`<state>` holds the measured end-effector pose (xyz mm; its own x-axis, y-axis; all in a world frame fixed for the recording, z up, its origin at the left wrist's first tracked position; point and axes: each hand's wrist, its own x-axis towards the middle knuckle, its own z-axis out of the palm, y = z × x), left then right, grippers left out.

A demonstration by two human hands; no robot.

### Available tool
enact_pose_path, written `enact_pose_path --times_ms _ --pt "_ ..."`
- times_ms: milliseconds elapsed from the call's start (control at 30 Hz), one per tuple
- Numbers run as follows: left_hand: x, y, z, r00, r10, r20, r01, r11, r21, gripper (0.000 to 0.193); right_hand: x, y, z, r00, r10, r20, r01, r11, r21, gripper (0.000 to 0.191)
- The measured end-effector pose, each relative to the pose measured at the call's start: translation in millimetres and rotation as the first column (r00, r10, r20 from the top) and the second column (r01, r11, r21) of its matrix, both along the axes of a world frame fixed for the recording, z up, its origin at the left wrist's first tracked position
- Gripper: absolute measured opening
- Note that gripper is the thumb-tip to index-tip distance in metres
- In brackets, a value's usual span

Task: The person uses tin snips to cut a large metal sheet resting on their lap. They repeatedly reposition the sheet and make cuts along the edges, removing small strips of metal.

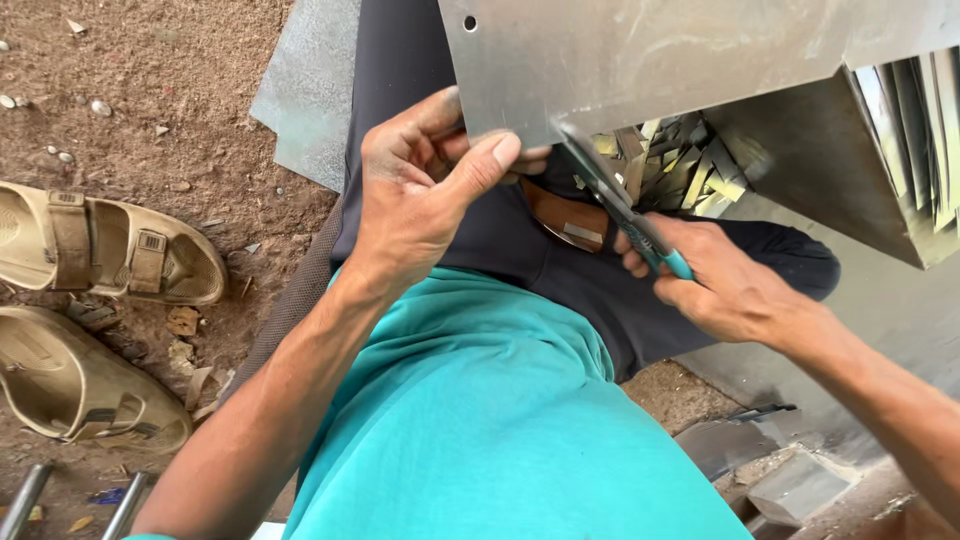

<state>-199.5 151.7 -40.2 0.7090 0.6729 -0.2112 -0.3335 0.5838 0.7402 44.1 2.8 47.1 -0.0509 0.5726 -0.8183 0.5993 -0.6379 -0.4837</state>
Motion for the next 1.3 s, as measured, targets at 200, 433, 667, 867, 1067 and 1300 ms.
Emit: enact_pose_path --times_ms 200,433,667,867,1067,1300 --pt "-3.5 4.3 0.6 0.999 -0.002 -0.034 0.004 0.999 0.049 0.031 0.9 27.0 13.4 0.990 0.116 0.080 -0.112 0.992 -0.053 0.031" --pt "-4.7 17.4 -3.3 0.995 -0.028 -0.097 0.035 0.997 0.068 0.032 5.0 45.9 16.8 0.968 0.191 0.162 -0.186 0.982 -0.041 0.019" --pt "25.3 31.3 -2.5 0.969 -0.185 -0.162 0.169 0.980 -0.109 0.011 21.9 -67.3 -16.0 0.917 -0.350 -0.192 0.312 0.929 -0.200 0.048" --pt "139.5 -112.0 4.6 0.821 -0.537 -0.194 0.527 0.843 -0.106 0.015 -77.6 -219.0 -19.1 0.258 -0.935 -0.243 0.951 0.289 -0.105 0.051" --pt "196.7 -216.2 15.5 0.740 -0.624 -0.250 0.639 0.769 -0.025 0.022 -121.1 -244.8 -15.9 -0.121 -0.917 -0.381 0.993 -0.106 -0.059 0.056" --pt "192.8 -219.4 9.4 0.719 -0.624 -0.306 0.656 0.755 0.004 0.024 -115.0 -211.3 -24.5 -0.206 -0.912 -0.354 0.973 -0.230 0.029 0.059"
